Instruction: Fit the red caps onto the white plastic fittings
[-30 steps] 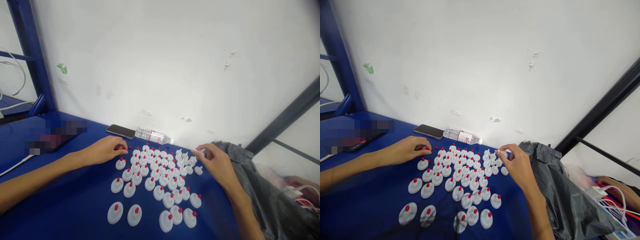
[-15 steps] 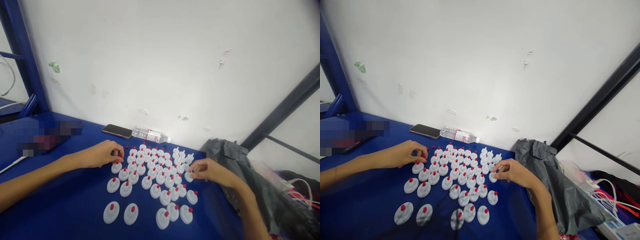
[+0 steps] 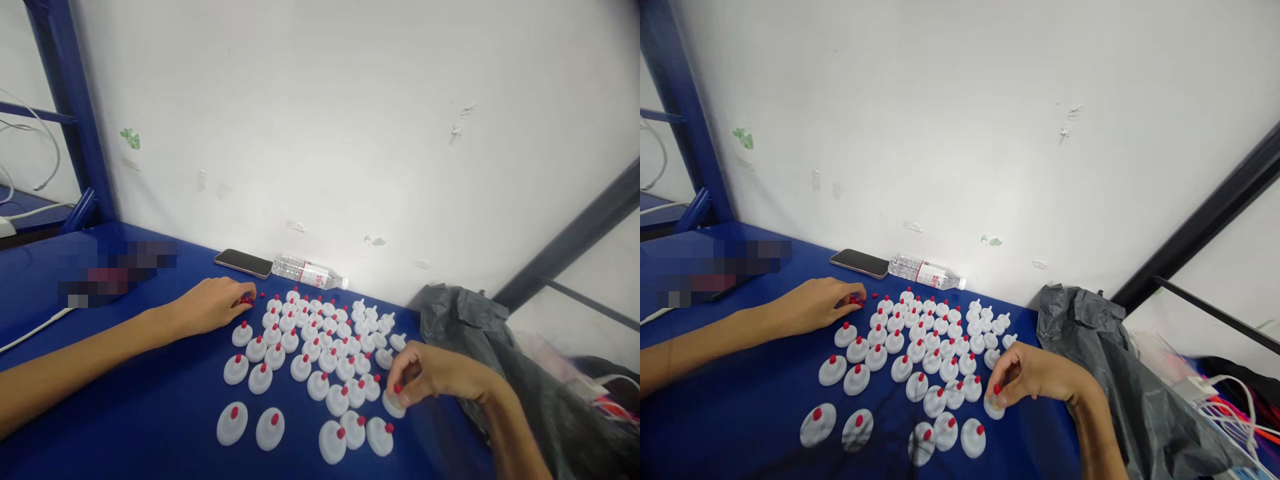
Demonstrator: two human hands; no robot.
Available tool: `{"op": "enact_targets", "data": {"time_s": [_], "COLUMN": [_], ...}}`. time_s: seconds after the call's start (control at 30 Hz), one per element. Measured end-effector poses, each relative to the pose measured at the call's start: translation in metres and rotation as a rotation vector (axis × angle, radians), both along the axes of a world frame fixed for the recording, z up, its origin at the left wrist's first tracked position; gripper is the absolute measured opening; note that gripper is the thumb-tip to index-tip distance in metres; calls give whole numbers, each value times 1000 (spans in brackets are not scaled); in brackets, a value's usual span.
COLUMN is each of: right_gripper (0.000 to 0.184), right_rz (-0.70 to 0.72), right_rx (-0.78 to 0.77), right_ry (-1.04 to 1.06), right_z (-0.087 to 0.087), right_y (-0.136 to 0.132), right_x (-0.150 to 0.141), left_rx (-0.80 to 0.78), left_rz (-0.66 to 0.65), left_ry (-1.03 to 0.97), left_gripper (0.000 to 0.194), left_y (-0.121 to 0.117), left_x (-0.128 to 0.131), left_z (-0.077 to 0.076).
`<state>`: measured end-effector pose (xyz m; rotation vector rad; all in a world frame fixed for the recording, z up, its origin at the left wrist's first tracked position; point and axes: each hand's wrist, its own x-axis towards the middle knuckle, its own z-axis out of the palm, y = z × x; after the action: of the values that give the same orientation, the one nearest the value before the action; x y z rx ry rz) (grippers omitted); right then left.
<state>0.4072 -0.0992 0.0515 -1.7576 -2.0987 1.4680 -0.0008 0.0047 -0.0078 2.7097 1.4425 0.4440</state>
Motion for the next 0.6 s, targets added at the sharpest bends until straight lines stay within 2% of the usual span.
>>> {"op": "enact_targets", "data": {"time_s": [0.17, 0.3, 0.43, 0.53, 0.6], "right_gripper": [31, 39, 37, 37, 40], "right_rz": [-36, -111, -106, -120, -116], "right_rx": [210, 307, 446, 410, 342], "right_ry": [180, 322, 378, 472, 534], "right_z": [13, 10, -4, -10, -11], "right_y": [-4, 1, 8, 4, -2], "right_x": [0, -20, -59, -92, -111], "left_rx": [66, 225, 506, 651, 652], "left_rz": [29, 11, -181, -362, -461], "left_ry": [-21, -127, -228, -190, -168], "left_gripper": [19, 24, 18, 11, 17], "left_y": [-1, -9, -27, -45, -57], "left_x": [0, 4, 13, 22, 27], "left_z": [5, 8, 13, 17, 17]}}
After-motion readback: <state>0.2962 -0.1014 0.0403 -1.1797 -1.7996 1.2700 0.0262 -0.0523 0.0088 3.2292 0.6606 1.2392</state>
